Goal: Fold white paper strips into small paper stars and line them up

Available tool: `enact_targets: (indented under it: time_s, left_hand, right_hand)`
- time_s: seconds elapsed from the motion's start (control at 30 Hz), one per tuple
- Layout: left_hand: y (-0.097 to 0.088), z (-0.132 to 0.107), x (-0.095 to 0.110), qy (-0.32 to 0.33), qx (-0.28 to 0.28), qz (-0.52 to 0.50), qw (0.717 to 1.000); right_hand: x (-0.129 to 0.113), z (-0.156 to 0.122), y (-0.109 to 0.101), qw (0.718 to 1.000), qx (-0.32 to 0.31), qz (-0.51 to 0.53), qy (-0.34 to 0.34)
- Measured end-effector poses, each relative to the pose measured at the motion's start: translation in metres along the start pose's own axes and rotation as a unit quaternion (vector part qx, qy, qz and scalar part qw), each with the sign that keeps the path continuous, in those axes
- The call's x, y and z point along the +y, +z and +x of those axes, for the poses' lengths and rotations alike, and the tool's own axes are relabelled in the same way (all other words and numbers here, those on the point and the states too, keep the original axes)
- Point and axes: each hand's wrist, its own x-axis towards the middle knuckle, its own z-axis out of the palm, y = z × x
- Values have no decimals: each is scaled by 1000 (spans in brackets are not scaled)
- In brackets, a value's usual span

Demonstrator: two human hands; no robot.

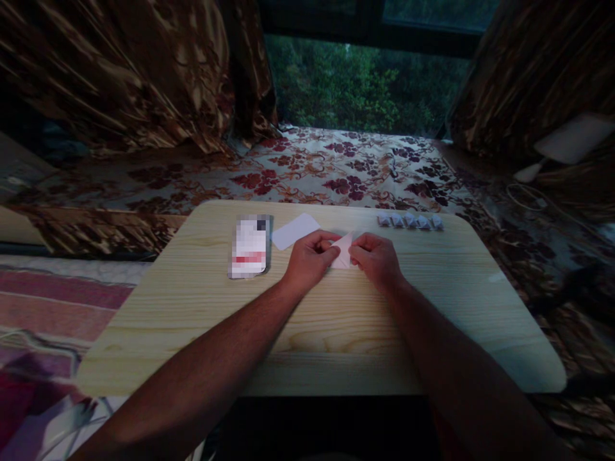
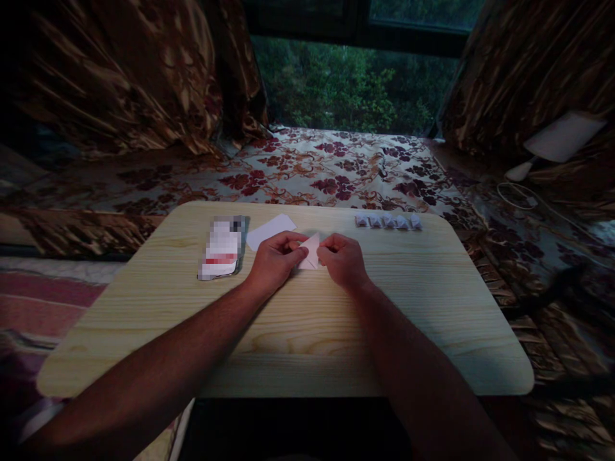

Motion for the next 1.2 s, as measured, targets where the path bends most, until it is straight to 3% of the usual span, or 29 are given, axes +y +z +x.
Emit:
enact_targets:
  time_s: [0.53, 0.67, 1.2]
  left_hand:
    - [-2, 1, -1, 1, 35, 34, 999]
    - [-1, 0, 0, 0, 36, 30, 999]
    - [-1, 0, -1, 11, 47, 9, 999]
  right_hand:
    - [-4, -2, 2, 998, -18, -59, 12]
    - [-5, -3, 1, 995, -12, -99, -19]
    - [-4, -2, 2, 997, -36, -63, 23]
